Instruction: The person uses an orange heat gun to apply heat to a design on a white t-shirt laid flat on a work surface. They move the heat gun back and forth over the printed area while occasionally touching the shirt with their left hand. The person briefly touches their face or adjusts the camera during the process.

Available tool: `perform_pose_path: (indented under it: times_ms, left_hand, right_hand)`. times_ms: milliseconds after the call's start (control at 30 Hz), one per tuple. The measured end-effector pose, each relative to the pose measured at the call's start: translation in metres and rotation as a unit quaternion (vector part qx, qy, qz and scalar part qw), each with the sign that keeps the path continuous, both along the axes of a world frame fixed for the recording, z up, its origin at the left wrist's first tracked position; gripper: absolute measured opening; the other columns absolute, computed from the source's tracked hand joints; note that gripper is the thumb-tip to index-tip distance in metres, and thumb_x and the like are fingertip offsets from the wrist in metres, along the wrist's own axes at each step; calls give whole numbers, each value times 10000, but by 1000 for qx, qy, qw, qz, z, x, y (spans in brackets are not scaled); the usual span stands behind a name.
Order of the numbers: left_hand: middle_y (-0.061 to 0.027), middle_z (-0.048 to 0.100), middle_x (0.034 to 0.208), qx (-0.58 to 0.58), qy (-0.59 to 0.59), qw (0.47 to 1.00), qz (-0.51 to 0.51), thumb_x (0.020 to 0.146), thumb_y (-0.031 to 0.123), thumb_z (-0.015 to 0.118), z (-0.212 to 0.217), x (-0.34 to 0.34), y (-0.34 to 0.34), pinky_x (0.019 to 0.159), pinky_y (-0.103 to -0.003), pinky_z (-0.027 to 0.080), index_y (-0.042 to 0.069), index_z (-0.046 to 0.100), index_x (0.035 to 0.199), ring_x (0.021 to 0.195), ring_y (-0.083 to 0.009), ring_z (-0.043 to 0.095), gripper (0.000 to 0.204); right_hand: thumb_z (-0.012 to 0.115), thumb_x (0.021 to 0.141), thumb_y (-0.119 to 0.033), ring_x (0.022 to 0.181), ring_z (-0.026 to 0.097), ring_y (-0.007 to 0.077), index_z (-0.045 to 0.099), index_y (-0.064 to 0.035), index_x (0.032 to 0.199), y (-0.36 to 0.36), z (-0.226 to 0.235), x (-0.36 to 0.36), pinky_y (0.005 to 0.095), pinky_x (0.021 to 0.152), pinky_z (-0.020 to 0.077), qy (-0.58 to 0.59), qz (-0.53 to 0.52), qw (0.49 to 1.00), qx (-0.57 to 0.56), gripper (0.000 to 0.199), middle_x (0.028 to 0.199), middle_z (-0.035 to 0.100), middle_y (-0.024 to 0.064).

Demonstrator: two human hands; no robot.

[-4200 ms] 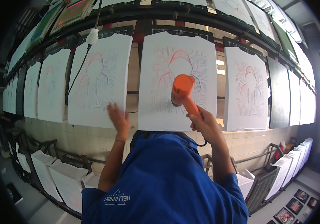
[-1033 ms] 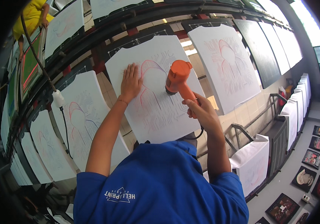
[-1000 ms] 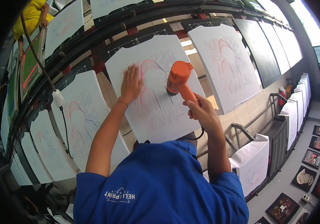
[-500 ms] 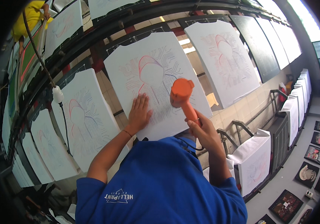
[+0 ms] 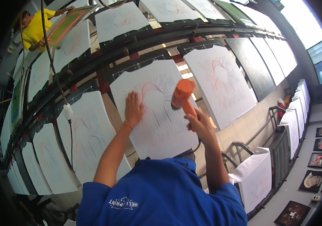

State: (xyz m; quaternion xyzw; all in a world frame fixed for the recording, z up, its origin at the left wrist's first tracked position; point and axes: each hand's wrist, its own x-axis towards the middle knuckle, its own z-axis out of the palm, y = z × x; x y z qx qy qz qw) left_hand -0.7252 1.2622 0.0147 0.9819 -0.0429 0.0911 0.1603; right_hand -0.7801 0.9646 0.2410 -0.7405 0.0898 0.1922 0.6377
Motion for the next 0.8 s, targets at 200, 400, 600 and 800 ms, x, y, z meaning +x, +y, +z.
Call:
perform_pose_path:
  times_ms: [200, 400, 600, 800]
  left_hand:
    - [-273, 319, 1532, -31, 20, 998, -44, 953, 277, 500, 9, -86, -37, 1197, -512, 198, -104, 328, 1449, 1444, -422, 270, 648]
    - [-257, 315, 1540, -93, 59, 988, -108, 946, 292, 521, 15, -170, -55, 1198, -506, 201, -82, 332, 1458, 1451, -396, 270, 662]
    - [-257, 302, 1540, -127, -18, 991, -48, 905, 239, 592, 9, -191, -5, 1194, -522, 187, -57, 269, 1495, 1460, -406, 242, 735]
    - [-324, 320, 1504, 63, -215, 855, 469, 911, 260, 607, 95, -185, 179, 1183, -561, 173, -76, 286, 1479, 1434, -459, 266, 734]
  right_hand:
    - [601, 955, -260, 688, 569, 88, 562, 66, 1254, 41, -24, 71, 238, 635, 489, -54, 20, 998, 16, 444, 940, 627, 73]
    - [620, 944, -268, 659, 574, 88, 566, 19, 1297, 80, -69, 108, 240, 610, 496, -128, 25, 990, 51, 458, 923, 636, 49]
    - [586, 975, -283, 658, 564, 86, 525, 29, 1338, 75, -68, 93, 232, 609, 493, -58, 67, 989, 118, 482, 1029, 656, 109]
    - [621, 952, -296, 793, 580, 130, 500, -50, 1344, 42, -51, 8, 279, 560, 515, 111, 33, 956, 268, 478, 1241, 616, 77]
